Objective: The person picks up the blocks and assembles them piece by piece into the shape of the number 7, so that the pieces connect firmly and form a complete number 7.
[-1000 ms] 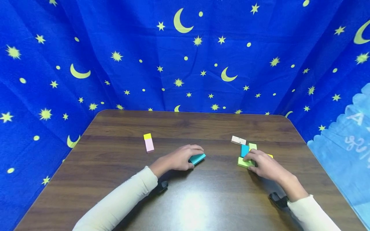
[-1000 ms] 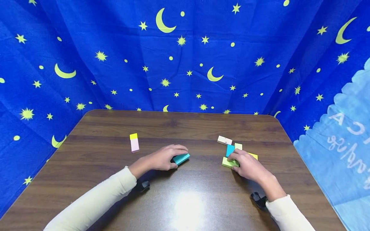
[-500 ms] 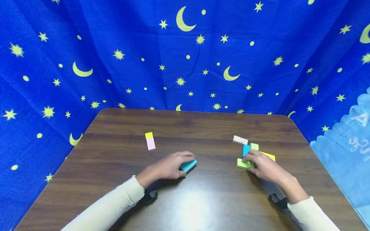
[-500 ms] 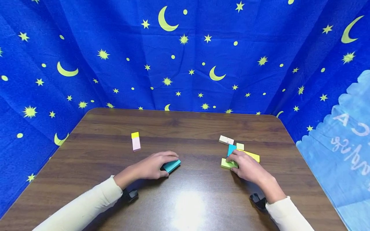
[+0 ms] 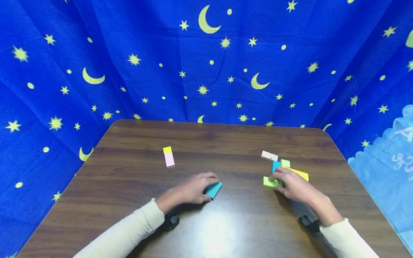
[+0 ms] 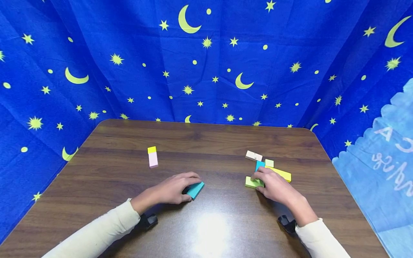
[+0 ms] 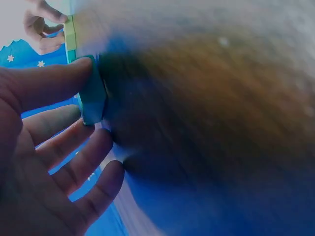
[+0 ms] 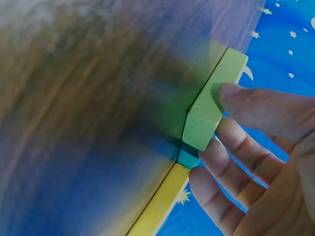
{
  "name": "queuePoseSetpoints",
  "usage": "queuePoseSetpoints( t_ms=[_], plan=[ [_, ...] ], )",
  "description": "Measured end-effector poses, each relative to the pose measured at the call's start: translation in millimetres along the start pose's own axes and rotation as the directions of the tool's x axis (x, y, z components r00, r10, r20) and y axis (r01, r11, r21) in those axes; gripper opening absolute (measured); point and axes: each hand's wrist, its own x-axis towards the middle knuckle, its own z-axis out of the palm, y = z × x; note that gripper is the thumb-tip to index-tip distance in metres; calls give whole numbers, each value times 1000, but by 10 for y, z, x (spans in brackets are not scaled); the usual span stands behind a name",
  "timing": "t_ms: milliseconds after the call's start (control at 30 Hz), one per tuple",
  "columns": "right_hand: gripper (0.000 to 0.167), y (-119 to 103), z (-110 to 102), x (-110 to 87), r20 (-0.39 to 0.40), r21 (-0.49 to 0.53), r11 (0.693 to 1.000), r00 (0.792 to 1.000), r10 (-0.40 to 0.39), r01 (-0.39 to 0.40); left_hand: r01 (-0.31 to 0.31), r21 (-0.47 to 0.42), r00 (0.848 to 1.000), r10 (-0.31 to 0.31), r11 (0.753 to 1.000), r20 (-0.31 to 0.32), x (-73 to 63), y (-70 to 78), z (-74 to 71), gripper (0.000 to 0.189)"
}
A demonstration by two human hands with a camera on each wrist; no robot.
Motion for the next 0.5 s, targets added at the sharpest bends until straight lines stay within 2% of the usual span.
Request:
queuePoseSetpoints(
  t_ms=[267, 500],
  plan=[
    [27, -7, 10, -1, 2, 1, 1000, 1000, 16, -16, -82, -33, 996, 82, 996, 16, -34, -50, -29, 48],
    [27, -3, 19, 16, 26, 10, 999, 999, 32, -33, -67, -73, 997, 70, 995, 27, -47, -89, -30, 48]
  ],
)
